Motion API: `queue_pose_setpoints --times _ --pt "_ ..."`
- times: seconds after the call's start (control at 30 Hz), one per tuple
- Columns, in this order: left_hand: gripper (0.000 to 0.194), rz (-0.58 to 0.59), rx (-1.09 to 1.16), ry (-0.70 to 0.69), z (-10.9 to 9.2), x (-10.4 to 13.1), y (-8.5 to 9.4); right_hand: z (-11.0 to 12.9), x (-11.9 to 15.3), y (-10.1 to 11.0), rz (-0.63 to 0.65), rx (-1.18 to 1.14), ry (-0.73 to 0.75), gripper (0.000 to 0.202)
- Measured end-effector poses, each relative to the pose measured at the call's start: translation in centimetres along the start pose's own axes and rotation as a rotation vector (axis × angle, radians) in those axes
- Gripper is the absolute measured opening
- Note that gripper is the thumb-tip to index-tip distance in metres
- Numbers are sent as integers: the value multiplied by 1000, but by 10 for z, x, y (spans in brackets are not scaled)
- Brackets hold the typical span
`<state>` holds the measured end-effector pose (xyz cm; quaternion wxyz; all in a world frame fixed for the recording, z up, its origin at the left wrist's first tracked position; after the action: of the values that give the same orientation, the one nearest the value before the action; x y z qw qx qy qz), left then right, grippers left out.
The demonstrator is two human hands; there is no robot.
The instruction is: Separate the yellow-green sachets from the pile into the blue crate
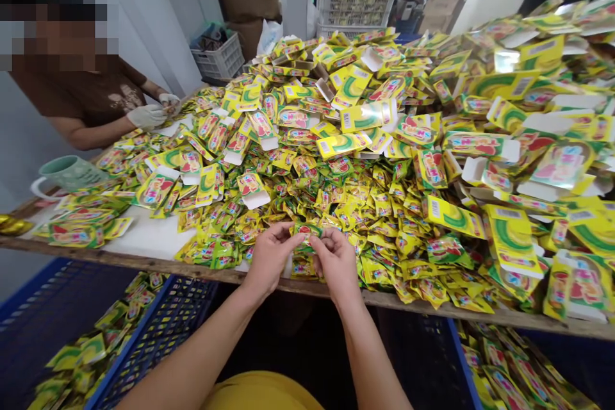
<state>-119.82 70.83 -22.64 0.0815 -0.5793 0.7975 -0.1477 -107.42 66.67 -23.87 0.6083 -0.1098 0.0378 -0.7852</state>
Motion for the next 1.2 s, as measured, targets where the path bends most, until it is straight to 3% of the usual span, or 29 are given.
queue_pose_setpoints --times 0.13,0.2,0.27,0.37,0.4,0.47,0.53,0.6,0.7,0.73,0.8,0.93,1.07,1.2 --pt "27 4 -77 6 6 3 1 7 3 2 10 246 116 43" --pt "19 60 -225 -36 -5 4 6 6 5 0 69 319 97 40" --pt "18 97 -525 -208 -33 1 20 5 5 6 47 324 52 38" --pt "48 81 -1153 -474 -85 -17 51 2 4 14 22 257 4 38" --pt "62 103 -1356 -468 -95 -30 62 0 4 14 33 217 -6 38" --pt "82 266 -1666 -334 -104 -61 81 -6 2 14 45 153 -36 41" --pt "84 460 -1825 -185 -106 -85 93 -14 1 12 36 107 -71 45" --pt "74 538 -1880 -150 -111 -95 92 -15 1 12 21 74 -75 44" --pt "55 422 -1807 -328 -123 -80 70 4 6 13 -38 46 31 36" --pt "52 374 -1731 -373 -122 -69 60 15 8 13 -76 41 96 32" --pt "47 328 -1527 -332 -105 -45 41 42 13 9 -128 55 233 25" --pt "35 222 -1182 -86 -41 -5 9 76 11 -16 -77 338 417 15" --pt "33 -17 -1098 -2 -5 8 3 68 2 -29 44 819 528 10" --pt "30 -65 -1049 20 -1 9 6 59 -6 -26 147 1017 457 9"
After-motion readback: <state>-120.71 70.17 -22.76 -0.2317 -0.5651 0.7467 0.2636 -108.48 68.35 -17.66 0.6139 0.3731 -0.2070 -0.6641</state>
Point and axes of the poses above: each hand's wrist, its own x-axis away from the middle knuckle, its own y-axis out of the back of the hand, z = x × y, the point moved 5 cm from there along -x, towards the middle knuckle, and after that the axes turned 10 degrees about z, right-handed, at the moved point
